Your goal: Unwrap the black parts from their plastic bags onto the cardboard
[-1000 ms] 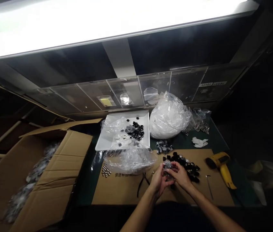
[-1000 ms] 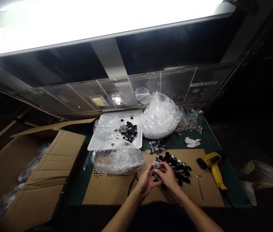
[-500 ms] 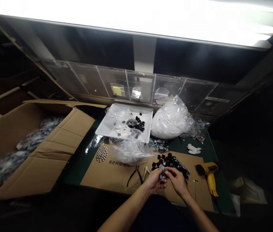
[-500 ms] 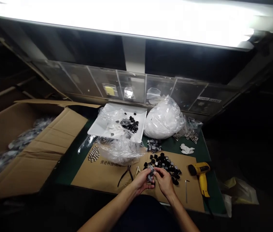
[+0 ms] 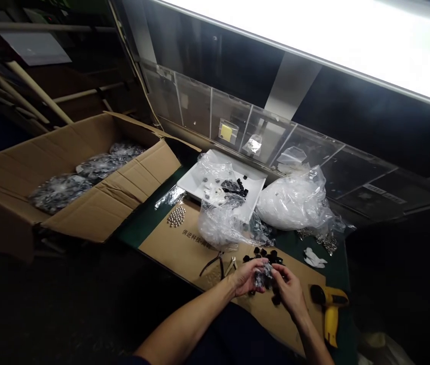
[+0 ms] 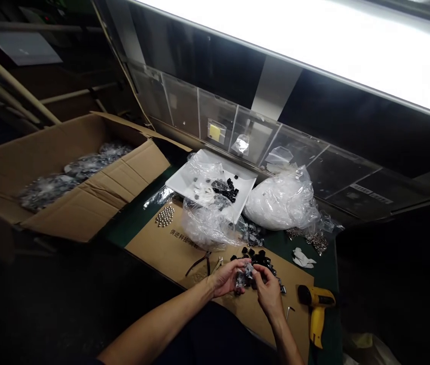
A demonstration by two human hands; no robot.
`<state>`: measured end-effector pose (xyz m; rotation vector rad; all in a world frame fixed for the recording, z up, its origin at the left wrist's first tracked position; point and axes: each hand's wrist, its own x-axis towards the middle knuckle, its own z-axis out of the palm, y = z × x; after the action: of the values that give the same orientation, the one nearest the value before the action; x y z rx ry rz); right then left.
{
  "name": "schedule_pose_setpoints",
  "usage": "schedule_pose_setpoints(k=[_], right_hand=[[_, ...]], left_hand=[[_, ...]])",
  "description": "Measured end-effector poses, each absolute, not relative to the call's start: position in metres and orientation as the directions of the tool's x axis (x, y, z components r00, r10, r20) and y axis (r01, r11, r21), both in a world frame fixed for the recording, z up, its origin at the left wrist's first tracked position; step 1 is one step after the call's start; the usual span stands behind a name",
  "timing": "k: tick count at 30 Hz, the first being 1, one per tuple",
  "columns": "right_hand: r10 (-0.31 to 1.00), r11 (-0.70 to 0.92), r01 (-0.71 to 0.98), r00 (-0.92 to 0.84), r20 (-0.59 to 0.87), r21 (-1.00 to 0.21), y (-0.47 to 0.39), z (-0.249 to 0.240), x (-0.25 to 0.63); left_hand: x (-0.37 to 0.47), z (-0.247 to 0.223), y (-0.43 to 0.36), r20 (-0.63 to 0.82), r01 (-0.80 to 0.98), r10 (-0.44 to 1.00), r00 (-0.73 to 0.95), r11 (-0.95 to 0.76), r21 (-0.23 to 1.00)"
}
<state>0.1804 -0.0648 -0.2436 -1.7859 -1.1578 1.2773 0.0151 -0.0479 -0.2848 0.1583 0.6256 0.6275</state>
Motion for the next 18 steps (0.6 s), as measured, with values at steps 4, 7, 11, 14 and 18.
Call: schedule_pose_setpoints(k=[4, 7, 11, 14, 18], right_hand=[[0.919, -0.393, 0.235, 0.108, -0.378, -0.889, -0.061, -0.241, 0.182], [0.932, -0.362, 0.275, 0.101, -0.348, -0.891, -0.060, -0.231, 0.180], [0.928, -0.374, 0.253, 0.101, -0.360, -0.893, -0.059, -0.213, 0.174], [0.928, -0.373, 0.253, 0.085, -0.363, -0.893, -0.058, -0.204, 0.170], [0.955, -0.276, 0.401, 0.007, -0.298, -0.874, -0.056, -0.185, 0.156]], left_hand=[[0.012, -0.289, -0.049, -0.550, -0.481, 0.645, 0.530, 0.763, 0.432], [0.008, -0.291, -0.049, -0.572, -0.486, 0.642, 0.511, 0.765, 0.423], [0.005, -0.287, -0.051, -0.532, -0.493, 0.570, 0.626, 0.818, 0.296], [0.002, -0.274, -0.057, -0.526, -0.518, 0.546, 0.652, 0.827, 0.217], [-0.023, -0.236, -0.044, -0.457, -0.688, 0.775, 0.437, 0.615, 0.385]])
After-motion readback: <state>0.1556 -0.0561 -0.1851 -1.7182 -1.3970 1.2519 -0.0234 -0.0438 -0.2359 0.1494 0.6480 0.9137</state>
